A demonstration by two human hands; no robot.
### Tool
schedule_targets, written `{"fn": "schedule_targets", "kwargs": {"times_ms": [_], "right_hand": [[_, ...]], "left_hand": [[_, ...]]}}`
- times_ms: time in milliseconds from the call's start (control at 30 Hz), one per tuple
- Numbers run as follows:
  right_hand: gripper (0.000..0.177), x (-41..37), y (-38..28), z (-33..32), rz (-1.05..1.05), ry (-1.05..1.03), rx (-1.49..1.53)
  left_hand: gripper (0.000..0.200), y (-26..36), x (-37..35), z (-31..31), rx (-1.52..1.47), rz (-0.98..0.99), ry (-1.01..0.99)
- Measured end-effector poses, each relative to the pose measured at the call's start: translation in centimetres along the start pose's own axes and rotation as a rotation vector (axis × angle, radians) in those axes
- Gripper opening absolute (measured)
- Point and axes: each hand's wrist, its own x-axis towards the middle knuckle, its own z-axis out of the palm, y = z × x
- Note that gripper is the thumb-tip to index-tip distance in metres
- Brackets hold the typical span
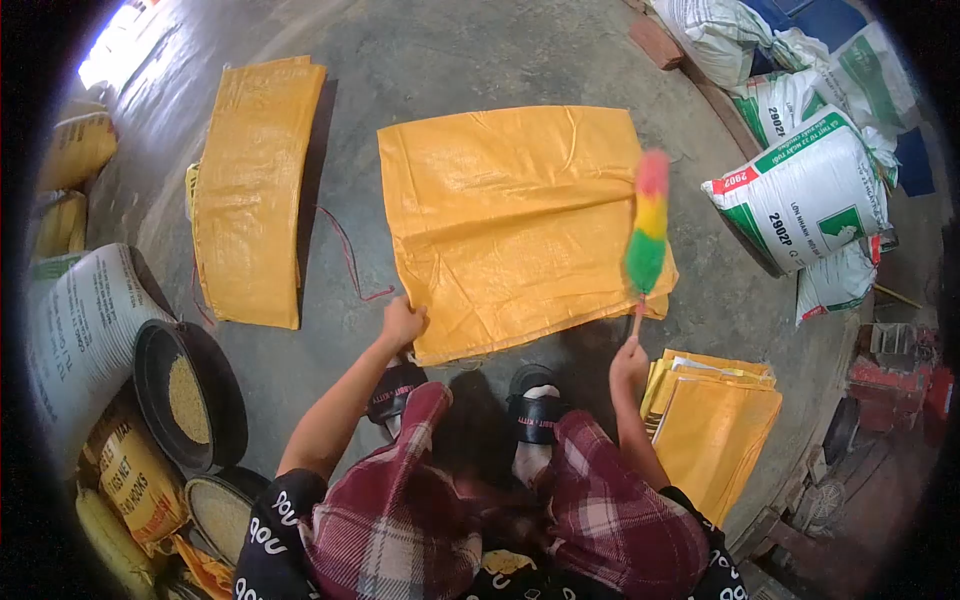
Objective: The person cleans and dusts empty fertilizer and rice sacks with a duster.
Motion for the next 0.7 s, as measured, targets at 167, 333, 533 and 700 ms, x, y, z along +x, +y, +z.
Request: {"fn": "schedule_targets", "kwargs": {"times_ms": [167, 333, 533, 700], "right_hand": [[0.027, -2.9, -3.4, 2.9, -0.735, -0.267, 0.052], [0.026, 3.7, -1.9, 6.4, -0.635, -0.239, -0.259], [0.039, 13.1, 0.0, 0.3, -0.152, 0.028, -0.199], [0.027, 6.4, -2.9, 4.7, -0.557, -0.013, 0.091]], "left_hand": [[0.021, 1.2, -3.4, 0.2, 0.1, 0.03, -0.107], [0.018, -0.3, -4.2, 0.4, 0.119, 0.095, -0.006], [0.019, -0.1, -4.3, -0.6, 0.098, 0.153, 0.072], [0.019, 0.8, -4.7, -0.6, 0.128, 0.162, 0.019]]}}
